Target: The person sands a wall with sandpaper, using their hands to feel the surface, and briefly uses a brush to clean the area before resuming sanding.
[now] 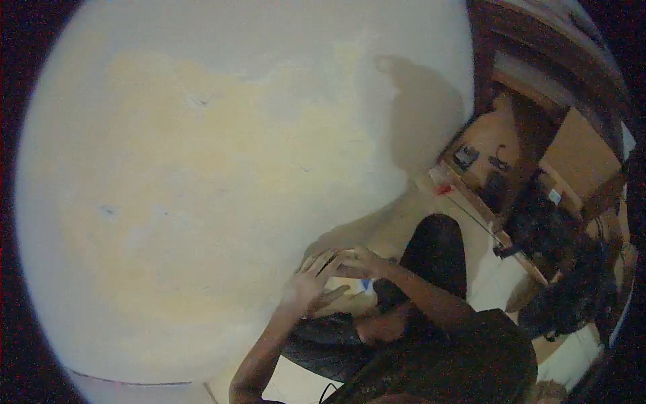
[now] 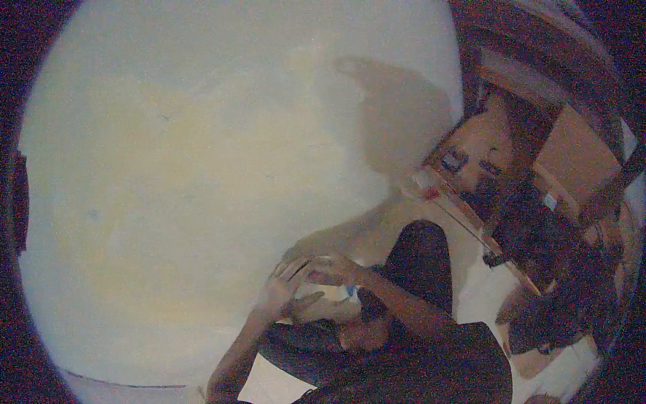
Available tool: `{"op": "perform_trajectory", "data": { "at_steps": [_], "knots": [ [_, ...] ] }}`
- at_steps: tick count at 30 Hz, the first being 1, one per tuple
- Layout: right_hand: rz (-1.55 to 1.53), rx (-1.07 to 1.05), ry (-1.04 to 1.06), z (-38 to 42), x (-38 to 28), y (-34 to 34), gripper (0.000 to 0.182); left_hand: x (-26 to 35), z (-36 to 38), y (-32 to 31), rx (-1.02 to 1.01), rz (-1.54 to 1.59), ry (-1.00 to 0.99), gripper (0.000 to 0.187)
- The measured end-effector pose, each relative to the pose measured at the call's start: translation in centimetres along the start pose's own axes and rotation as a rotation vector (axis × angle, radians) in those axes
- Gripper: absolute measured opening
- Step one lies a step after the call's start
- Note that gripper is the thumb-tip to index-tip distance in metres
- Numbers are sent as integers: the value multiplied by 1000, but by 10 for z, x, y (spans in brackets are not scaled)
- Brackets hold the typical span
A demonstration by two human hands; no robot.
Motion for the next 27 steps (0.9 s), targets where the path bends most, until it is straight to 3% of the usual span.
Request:
{"op": "perform_trajectory", "data": {
  "at_steps": [3, 6, 12, 18, 21, 23, 27],
  "knots": [
    [348, -180, -41, -27, -48, -3, 41, 3, 16, 41, 208, -178, -82, 51],
    [386, -357, -45, -53, -71, -11, 42, 24, 30, 75, 377, -259, -42, 43],
    [260, -506, -36, -68, -76, -43, 45, 38, 43, 107, 323, -311, -76, 29],
    [172, -572, -24, -62, -79, -58, 48, 49, 41, 247, 881, -743, -70, 29],
    [173, -545, 52, -62, -107, -54, 49, 73, 36, 321, 1025, -1025, 44, 26],
    [195, -468, 171, -66, -138, -42, 50, 81, 32, 360, 1103, -1122, -13, 24],
    [433, -48, 594, -74, -200, -15, 53, 78, 37, 380, 1116, -1264, 27, 24]
  ]
}}
Point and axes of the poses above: each hand's wrist, its own z-axis away from the middle knuckle, its own y-axis out of the back of the hand, x = y × z, the point moved 5 cm from there along -z, towards the middle knuckle, and after that the axes turned 2 degrees about -x, right-handed, at the moved point
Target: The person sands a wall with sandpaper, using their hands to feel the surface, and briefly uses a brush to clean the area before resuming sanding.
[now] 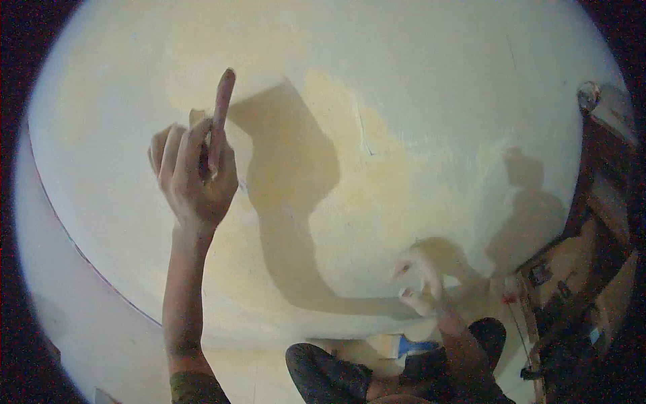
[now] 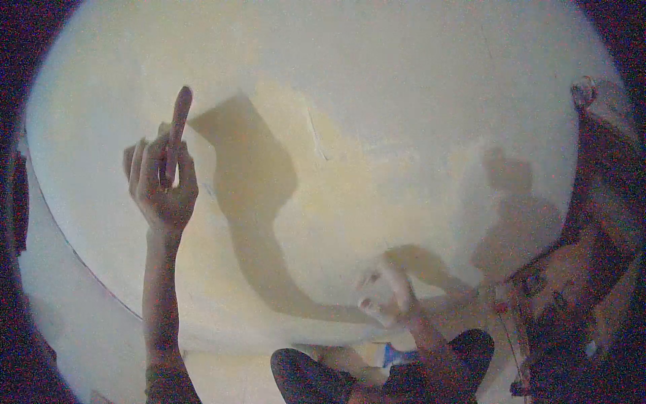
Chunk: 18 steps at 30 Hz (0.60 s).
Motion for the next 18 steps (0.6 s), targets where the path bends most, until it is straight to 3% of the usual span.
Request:
{"op": "perform_trajectory", "data": {
  "at_steps": [3, 6, 9, 11, 14, 18],
  "knots": [
    [627, 431, 327, 0, -6, 21, 64, 2, -8, -18, 16, -54, -25, 33],
    [731, 655, 267, 44, 30, 9, 60, 16, -37, -21, -49, -45, 62, 38],
    [973, 568, 425, 72, 58, -12, 56, 27, -26, -38, -221, -165, 49, 52],
    [1063, 586, 396, 76, 63, -20, 50, 36, -17, -47, -389, -125, 129, 65],
    [1109, 591, 408, 83, 60, -31, 48, 58, 7, -42, -461, -212, 62, 68],
    [1100, 570, 401, 101, 50, -56, 48, 64, -24, -21, -245, -77, -68, 71]
  ]
}}
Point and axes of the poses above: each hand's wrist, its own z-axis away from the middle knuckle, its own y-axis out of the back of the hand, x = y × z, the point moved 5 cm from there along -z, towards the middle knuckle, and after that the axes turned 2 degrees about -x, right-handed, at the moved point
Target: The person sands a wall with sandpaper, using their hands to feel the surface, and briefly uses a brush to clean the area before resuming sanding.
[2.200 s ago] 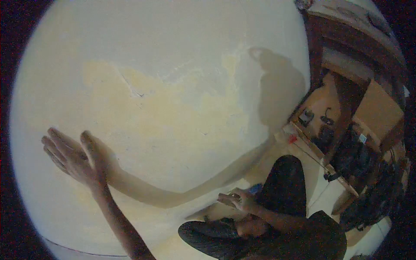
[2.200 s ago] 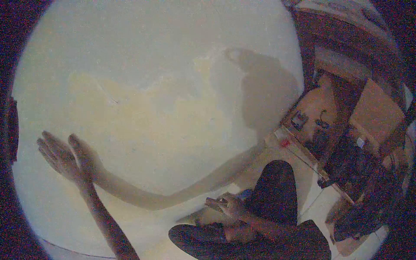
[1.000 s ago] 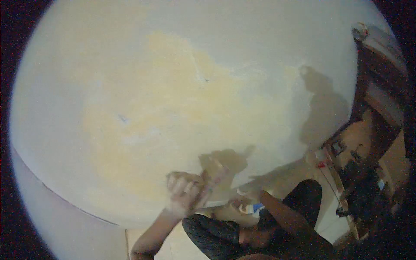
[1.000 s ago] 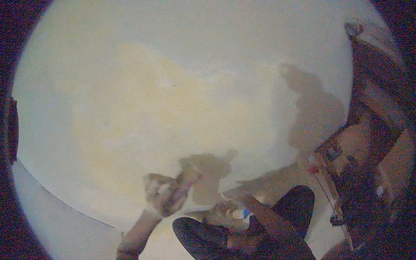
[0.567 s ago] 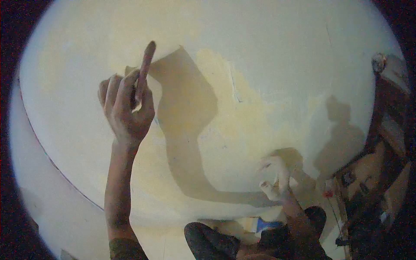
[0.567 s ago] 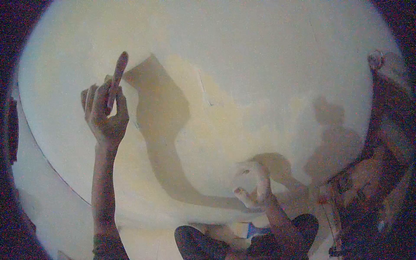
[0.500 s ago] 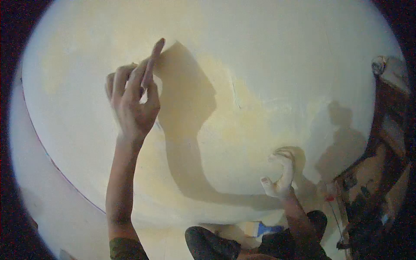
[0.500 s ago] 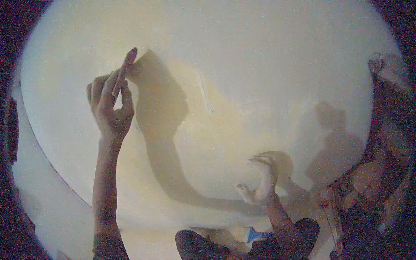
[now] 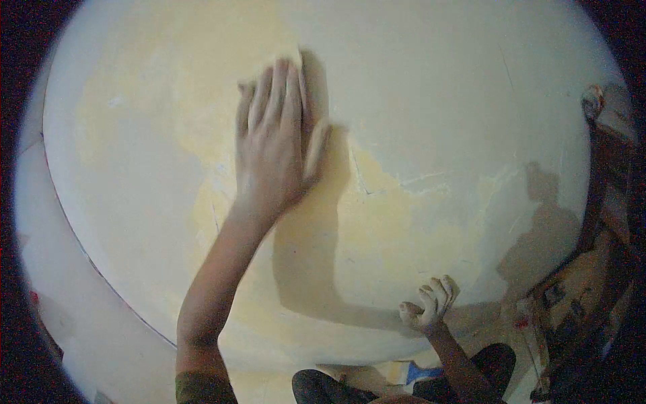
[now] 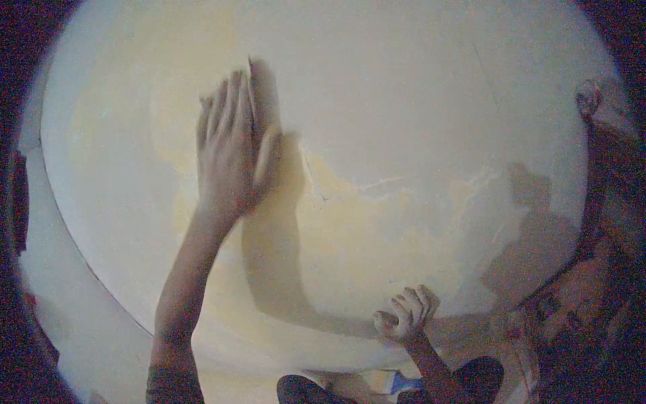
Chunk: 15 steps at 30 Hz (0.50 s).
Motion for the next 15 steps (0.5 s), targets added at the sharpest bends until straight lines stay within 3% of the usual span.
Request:
{"op": "perform_trajectory", "data": {
  "at_steps": [3, 5, 9, 12, 15],
  "knots": [
    [28, -29, -21, 3, 46, -16, 44, 11, -77, -47, 126, 35, 6, 73],
    [18, -30, -15, 8, 41, -15, 42, 13, -81, -35, 194, 58, 5, 70],
    [-13, -5, -15, 9, 35, -10, 43, 9, -59, -40, 129, -61, 3, 66],
    [35, -53, -33, 6, 28, -6, 45, -21, -114, -31, 252, -99, -13, 62],
    [26, -72, -6, 20, 32, -9, 45, -28, -126, -27, 239, -30, -42, 60]
  ]
}}
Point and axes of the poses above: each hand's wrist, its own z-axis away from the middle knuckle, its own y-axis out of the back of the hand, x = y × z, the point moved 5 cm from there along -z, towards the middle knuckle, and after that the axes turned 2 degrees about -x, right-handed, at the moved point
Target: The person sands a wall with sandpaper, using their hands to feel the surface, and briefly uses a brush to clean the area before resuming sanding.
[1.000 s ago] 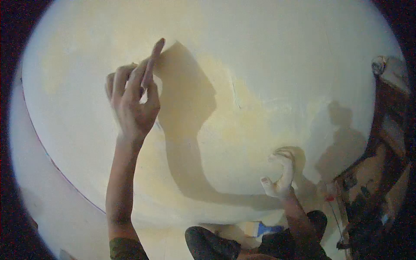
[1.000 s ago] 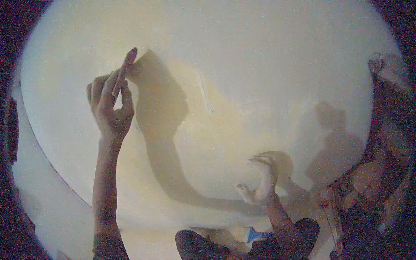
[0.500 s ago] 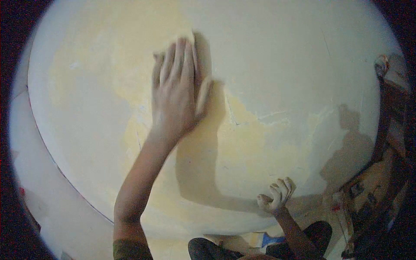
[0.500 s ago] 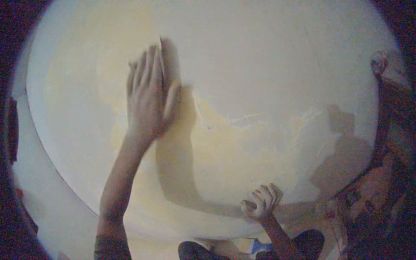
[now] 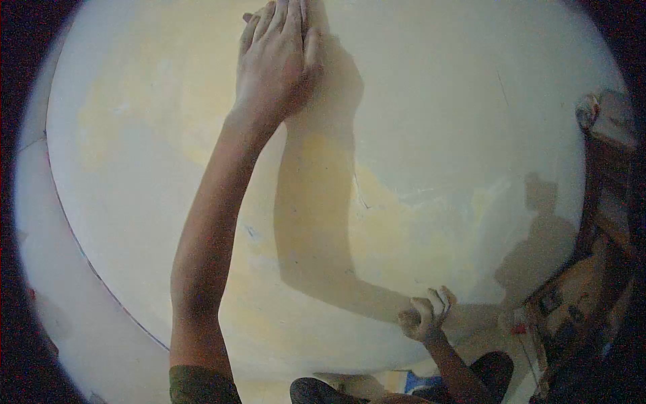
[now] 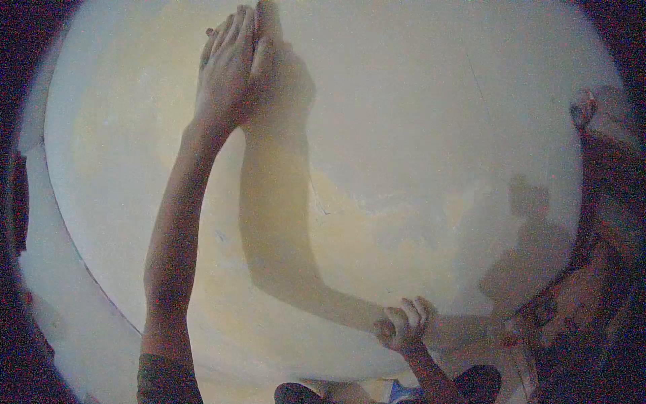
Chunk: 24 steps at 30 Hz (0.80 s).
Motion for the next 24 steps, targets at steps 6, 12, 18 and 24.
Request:
{"op": "perform_trajectory", "data": {
  "at_steps": [6, 12, 18, 24],
  "knots": [
    [-16, 4, 3, 2, -7, 13, 45, 16, 33, 9, -55, -72, -5, 59],
    [-92, -32, -44, 9, 23, 13, 43, 17, -38, -5, -147, 49, -7, 71],
    [-59, 20, -83, -25, 18, 17, 42, 6, -43, -15, -133, 55, -33, 63],
    [-66, -40, -20, -10, 7, 19, 47, 15, 1, 8, -81, 67, -105, 59]
  ]
}}
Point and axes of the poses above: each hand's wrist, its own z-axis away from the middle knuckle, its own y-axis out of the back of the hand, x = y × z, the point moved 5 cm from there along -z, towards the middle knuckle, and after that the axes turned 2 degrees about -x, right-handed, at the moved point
